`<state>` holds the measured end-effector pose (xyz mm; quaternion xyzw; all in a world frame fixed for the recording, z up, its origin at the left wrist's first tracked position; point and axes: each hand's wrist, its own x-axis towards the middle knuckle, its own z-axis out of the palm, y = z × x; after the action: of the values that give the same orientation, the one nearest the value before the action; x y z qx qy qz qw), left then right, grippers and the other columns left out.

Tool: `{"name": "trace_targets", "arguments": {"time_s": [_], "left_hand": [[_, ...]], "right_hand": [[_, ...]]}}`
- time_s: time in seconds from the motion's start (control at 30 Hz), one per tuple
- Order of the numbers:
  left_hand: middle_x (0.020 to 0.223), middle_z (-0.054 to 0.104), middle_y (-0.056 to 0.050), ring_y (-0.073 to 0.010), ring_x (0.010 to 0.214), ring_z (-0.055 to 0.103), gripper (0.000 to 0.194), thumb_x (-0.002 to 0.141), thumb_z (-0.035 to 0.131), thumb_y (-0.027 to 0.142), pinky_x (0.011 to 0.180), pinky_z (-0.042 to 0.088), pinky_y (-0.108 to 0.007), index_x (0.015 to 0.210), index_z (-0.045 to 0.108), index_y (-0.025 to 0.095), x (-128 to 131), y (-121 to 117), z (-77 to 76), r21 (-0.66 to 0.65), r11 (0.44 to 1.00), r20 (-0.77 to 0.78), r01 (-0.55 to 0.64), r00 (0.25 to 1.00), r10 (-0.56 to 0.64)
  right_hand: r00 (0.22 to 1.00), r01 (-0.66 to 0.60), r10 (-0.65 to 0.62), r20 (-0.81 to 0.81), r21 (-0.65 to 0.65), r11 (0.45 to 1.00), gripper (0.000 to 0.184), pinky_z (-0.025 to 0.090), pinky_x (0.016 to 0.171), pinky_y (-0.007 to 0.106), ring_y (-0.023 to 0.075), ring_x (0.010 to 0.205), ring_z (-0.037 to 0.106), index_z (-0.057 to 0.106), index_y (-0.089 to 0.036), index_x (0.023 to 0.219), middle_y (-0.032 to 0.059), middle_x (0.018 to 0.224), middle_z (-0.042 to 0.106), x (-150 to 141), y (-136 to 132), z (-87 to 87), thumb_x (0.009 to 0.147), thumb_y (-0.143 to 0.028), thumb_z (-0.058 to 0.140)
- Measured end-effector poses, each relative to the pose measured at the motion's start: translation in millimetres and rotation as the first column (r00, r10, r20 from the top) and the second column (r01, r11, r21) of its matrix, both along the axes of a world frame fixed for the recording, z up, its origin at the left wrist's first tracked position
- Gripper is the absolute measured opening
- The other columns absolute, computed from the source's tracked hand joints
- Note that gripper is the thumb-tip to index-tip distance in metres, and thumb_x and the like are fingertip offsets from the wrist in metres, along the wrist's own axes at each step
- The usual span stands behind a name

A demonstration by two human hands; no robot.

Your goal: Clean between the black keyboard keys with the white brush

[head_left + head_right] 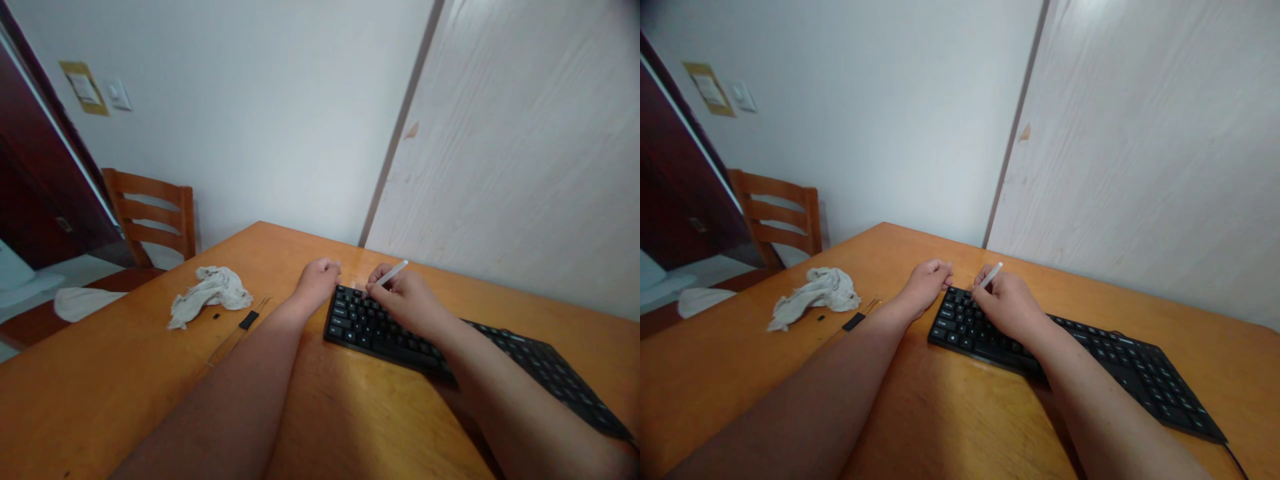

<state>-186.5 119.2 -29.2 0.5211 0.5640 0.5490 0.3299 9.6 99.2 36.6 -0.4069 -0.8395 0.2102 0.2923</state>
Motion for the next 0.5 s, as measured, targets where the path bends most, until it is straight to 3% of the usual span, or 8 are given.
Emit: {"name": "trace_targets", "arguments": {"time_s": [0.13, 0.23, 0.4, 0.5], "left_hand": [[0.069, 0.065, -0.004, -0.0165, 0.066, 0.060, 0.033, 0.086, 0.053, 0.047, 0.063, 0.045, -0.027, 0.075, 0.063, 0.017, 0, -1, 1.3, -0.012, 1.000, 0.025, 0.005, 1.000, -0.004], [0.069, 0.065, -0.004, -0.0165, 0.066, 0.060, 0.033, 0.087, 0.052, 0.045, 0.064, 0.045, -0.027, 0.075, 0.062, 0.017, 0, -2, 3.9, 0.008, 1.000, 0.007, 0.024, 1.000, -0.024], [0.079, 0.068, -0.006, -0.0181, 0.076, 0.063, 0.032, 0.090, 0.051, 0.042, 0.070, 0.046, -0.028, 0.079, 0.065, 0.016, 6, -9, 21.7, 0.074, 0.993, -0.057, 0.093, 0.994, -0.089], [0.085, 0.069, -0.007, -0.0182, 0.079, 0.064, 0.037, 0.092, 0.048, 0.046, 0.073, 0.047, -0.029, 0.089, 0.067, 0.015, 15, -18, 36.2, 0.051, 0.969, -0.013, 0.241, 0.970, -0.241]], "right_hand": [[0.997, -0.056, 0.057, 0.051, -0.027, 0.998, 0.010, 0.034, 0.056, 0.028, 0.0159, 0.059, 0.054, 0.059, -0.023, 0.076, -0.0015, 0.063, 0.061, -1, -1, -2.7, 0.085, -0.025, 0.056], [0.995, -0.081, 0.074, -0.063, -0.116, 0.990, 0.012, 0.038, 0.058, 0.028, 0.0169, 0.062, 0.058, 0.060, -0.022, 0.075, -0.0003, 0.065, 0.063, 0, 0, -0.6, 0.085, -0.027, 0.057], [0.935, 0.000, -0.104, -0.340, -0.292, 0.956, 0.018, 0.042, 0.060, 0.030, 0.0176, 0.061, 0.061, 0.060, -0.020, 0.077, 0.0008, 0.062, 0.064, 2, 1, 8.9, 0.083, -0.037, 0.063], [0.898, 0.018, -0.159, -0.411, -0.325, 0.945, 0.024, 0.040, 0.056, 0.028, 0.0144, 0.056, 0.056, 0.061, -0.019, 0.076, 0.0006, 0.061, 0.063, 2, 3, 11.0, 0.083, -0.041, 0.065]]}}
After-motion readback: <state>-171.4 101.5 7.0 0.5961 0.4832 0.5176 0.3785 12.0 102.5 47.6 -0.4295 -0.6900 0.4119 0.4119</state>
